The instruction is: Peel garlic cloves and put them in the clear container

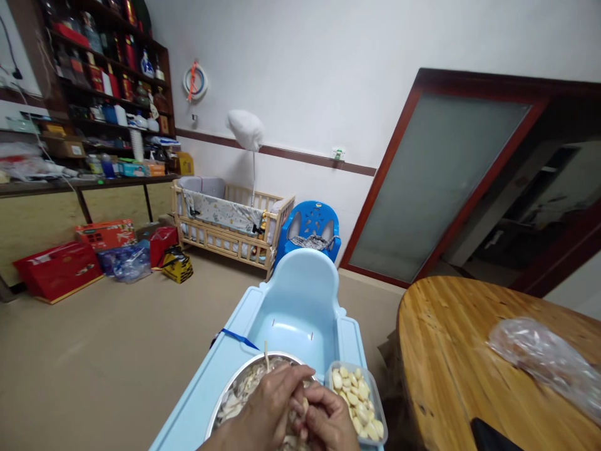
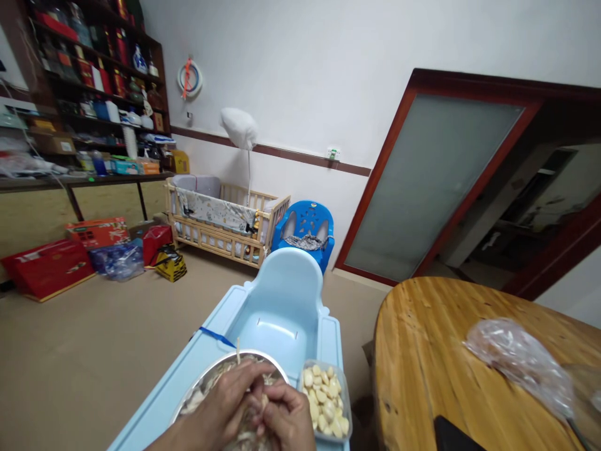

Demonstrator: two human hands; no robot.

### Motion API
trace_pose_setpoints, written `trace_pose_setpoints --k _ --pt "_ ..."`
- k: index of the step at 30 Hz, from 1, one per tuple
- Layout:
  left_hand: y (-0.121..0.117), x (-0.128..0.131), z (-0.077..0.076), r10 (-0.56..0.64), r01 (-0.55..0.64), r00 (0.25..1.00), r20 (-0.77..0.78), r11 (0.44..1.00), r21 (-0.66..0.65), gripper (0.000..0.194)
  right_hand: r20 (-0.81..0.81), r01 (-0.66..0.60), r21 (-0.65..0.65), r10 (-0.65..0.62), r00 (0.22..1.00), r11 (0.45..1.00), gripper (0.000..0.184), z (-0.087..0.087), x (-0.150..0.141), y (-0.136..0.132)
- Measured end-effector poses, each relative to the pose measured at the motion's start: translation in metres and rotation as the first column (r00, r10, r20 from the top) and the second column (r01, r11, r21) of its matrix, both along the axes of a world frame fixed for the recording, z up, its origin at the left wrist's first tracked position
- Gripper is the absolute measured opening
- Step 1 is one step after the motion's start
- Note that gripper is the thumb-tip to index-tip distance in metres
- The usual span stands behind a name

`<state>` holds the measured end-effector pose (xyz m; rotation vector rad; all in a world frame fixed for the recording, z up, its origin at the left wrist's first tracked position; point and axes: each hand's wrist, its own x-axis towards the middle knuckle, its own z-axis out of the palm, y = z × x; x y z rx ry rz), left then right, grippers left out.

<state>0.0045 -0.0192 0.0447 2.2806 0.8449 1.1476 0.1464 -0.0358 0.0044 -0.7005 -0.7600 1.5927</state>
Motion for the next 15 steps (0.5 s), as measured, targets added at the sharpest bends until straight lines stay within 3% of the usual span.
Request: trace_pose_setpoints --k 7,15 --pt "-0.005 -0.002 -0.022 0.021 -0.019 0.996 0.081 0.999 -0.027 0.04 -0.131 0.025 -0.032 -0.029 0.991 0.999 0.023 0.007 -0.002 0.001" --pt "-0.01 -0.002 -0.005 -0.065 0.065 0.997 0.043 0.998 -0.015 0.043 -0.126 0.156 -0.088 -0.167 0.978 0.984 0.021 0.014 0.005 0.003"
